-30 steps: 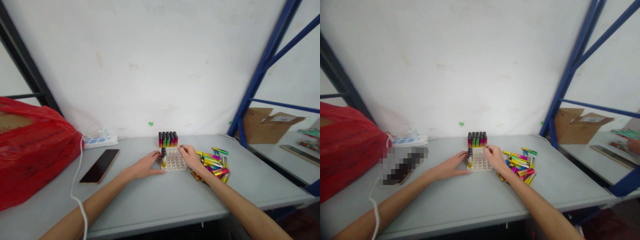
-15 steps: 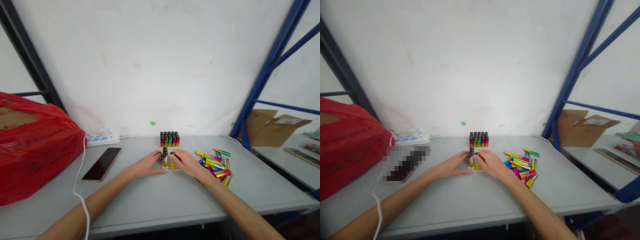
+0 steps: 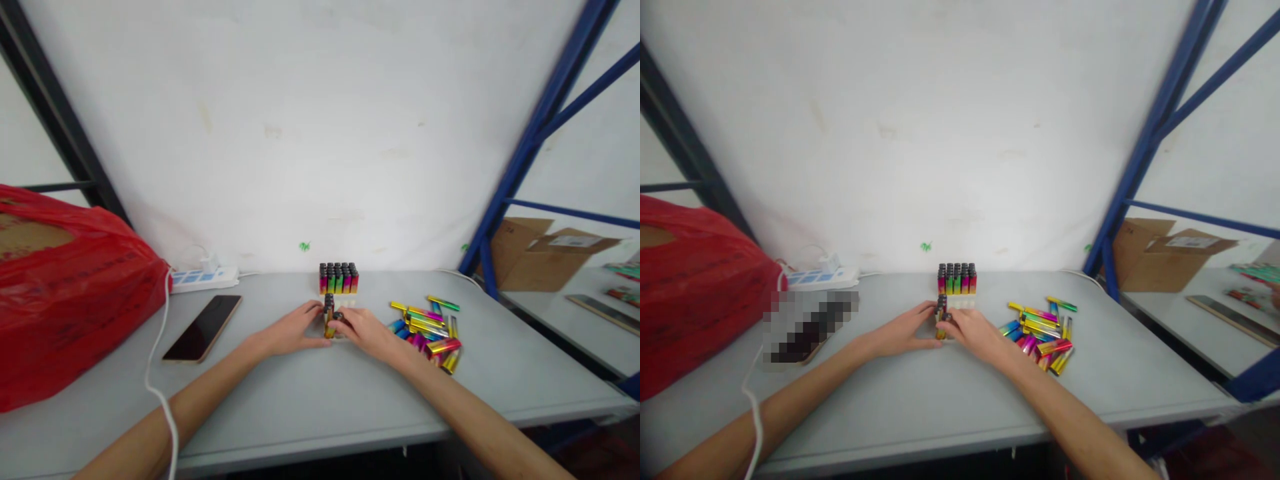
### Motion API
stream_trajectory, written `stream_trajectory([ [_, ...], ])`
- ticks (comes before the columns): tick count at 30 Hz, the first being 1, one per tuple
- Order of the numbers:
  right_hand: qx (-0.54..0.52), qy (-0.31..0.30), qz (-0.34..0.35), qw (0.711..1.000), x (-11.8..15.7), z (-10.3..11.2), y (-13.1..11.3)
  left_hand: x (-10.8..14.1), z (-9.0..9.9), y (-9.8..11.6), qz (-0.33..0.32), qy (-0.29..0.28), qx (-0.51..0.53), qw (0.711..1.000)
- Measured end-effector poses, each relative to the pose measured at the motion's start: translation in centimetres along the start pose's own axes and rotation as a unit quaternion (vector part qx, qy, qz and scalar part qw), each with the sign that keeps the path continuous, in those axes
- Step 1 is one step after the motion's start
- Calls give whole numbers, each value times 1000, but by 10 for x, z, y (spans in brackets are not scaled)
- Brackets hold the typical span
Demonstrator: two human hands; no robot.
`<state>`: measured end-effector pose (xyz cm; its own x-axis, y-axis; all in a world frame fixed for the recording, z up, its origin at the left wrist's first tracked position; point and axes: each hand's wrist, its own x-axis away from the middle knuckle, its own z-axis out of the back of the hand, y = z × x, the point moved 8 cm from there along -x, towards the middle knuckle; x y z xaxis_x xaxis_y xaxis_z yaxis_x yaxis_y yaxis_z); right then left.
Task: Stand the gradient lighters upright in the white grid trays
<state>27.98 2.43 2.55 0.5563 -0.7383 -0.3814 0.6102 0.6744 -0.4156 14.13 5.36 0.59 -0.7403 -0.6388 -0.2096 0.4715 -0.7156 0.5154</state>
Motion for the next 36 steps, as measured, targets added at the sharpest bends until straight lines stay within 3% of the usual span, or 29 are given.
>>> stream_trajectory([
  [8,109,-23,-16,994,-3,-2,7,0,0,-3,-14,6,2,1000],
  [13,164,-26,-47,985,-7,-7,-1,-1,-1,-6,-9,2,4,1000],
  [17,212,-62,-56,974,-11,-5,-8,-1,-2,-7,-2,-3,-5,1000],
  [22,228,-98,-52,967,-6,-3,-4,0,-2,-7,1,-5,-12,1000],
  [27,202,-73,-50,975,-5,-4,-5,-1,-1,-6,1,0,-13,1000],
  [31,95,-52,-20,994,-2,15,0,-1,0,-3,0,-7,-21,1000],
  [36,-28,10,-37,999,16,74,39,0,1,-1,5,-6,-33,999],
])
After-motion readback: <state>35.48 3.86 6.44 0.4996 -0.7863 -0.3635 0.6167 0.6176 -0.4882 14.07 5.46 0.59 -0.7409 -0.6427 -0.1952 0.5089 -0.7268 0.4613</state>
